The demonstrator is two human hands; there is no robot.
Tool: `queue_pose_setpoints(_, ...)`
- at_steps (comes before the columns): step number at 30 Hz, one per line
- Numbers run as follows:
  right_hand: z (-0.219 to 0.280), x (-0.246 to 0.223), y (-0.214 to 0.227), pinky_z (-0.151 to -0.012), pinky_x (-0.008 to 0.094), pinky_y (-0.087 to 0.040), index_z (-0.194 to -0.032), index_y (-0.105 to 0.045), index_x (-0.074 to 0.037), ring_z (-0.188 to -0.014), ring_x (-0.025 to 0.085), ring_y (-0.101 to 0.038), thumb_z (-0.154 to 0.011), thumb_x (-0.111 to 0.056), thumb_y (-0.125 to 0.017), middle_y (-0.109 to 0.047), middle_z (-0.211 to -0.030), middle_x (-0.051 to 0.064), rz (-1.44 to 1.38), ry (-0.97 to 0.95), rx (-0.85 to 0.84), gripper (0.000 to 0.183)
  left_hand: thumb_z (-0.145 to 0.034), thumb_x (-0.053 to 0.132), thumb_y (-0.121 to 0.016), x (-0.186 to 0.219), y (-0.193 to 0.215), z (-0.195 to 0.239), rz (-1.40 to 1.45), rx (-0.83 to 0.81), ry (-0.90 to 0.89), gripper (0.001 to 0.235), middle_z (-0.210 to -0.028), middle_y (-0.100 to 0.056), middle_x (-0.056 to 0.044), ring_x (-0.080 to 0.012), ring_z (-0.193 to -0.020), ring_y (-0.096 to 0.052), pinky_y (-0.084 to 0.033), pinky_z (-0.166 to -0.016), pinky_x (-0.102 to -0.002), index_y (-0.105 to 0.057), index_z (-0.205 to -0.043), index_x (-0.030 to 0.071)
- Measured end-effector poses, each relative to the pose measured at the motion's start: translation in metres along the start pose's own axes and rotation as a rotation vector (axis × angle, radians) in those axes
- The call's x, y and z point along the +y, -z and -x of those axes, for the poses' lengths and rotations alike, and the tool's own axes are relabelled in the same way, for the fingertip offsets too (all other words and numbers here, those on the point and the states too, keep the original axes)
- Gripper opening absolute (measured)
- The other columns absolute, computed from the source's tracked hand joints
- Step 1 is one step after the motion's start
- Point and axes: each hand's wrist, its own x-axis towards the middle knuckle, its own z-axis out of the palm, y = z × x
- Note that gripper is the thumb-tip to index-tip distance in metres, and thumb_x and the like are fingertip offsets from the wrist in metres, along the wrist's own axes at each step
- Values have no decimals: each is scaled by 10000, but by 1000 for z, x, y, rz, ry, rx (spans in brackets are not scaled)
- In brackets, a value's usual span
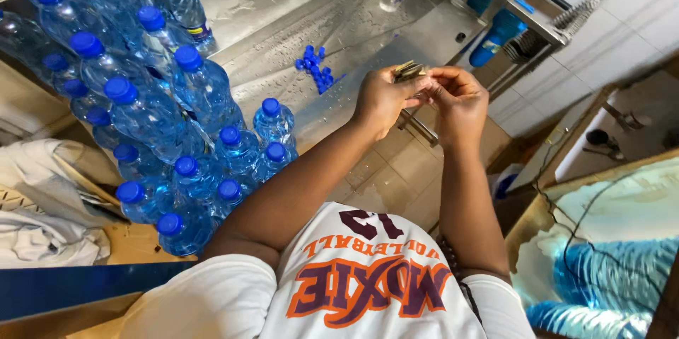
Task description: The person picks up plastic water bottles from a stainless steel counter and applies purple labels to them. They use a checkered cloth to wipe the bottles before labeling and arrange the finished bottles in rows.
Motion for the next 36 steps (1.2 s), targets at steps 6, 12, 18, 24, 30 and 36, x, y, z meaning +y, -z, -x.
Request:
queue_pose_setpoints(6, -46, 46, -30, -676, 291, -623, -1005, -774, 23, -871, 205, -754, -957, 40, -887, -780, -992, 167, -13, 127, -166, 124, -944, 74, -869, 19, 49, -19, -80, 165, -56, 382, -1084, -828, -256, -413, -963, -830, -692, -798, -623, -729, -1261, -88)
queue_pose_setpoints(12, -81, 94, -75, -593, 266, -601, -1003, -825, -33, -668, 152, -706, -925, -30, -913, -780, -858, 105, -106, 30, -490, 118, -931, 139, -883, 29, 105, -39, -343, 401, -106, 306, -925, -844, -178, -308, -829, -856, -712, -682, -483, -799, -1157, -49)
queue_pose_setpoints(18, -140, 133, -99, -611, 300, -698, -1234, -763, 54, -734, 172, -787, -892, 114, -819, -825, -968, 156, -300, -326, -1093, 352, -927, 287, -842, 69, 115, -24, -1041, 576, 12, 122, -767, -812, -62, -279, -825, -835, -649, -751, -437, -891, -968, 183)
queue_pose_setpoints(24, -140, 152, -160, -548, 346, -696, -1057, -740, 71, -655, 260, -792, -943, 102, -799, -774, -863, 204, -460, -413, -1165, 133, -993, 244, -811, 43, 164, -13, -968, 718, -168, 125, -834, -851, -91, -230, -827, -839, -662, -764, -362, -876, -1007, 137)
queue_pose_setpoints(30, -221, 149, -258, -750, 485, -692, -1215, -780, -25, -889, 351, -785, -1051, -164, -669, -784, -1044, 228, -156, -311, -948, 242, -950, 141, -817, 95, 167, 20, -150, 886, -182, 300, -1071, -830, -134, -272, -967, -837, -697, -844, -444, -748, -1195, -17)
queue_pose_setpoints(36, -300, 139, -389, -477, 306, -695, -1450, -692, -188, -653, 265, -816, -1106, -134, -619, -852, -1075, 96, -311, -393, -865, 356, -996, 86, -784, 87, 201, 30, 50, 988, -283, 282, -1107, -807, -267, -397, -1011, -829, -677, -913, -547, -718, -1214, -80)
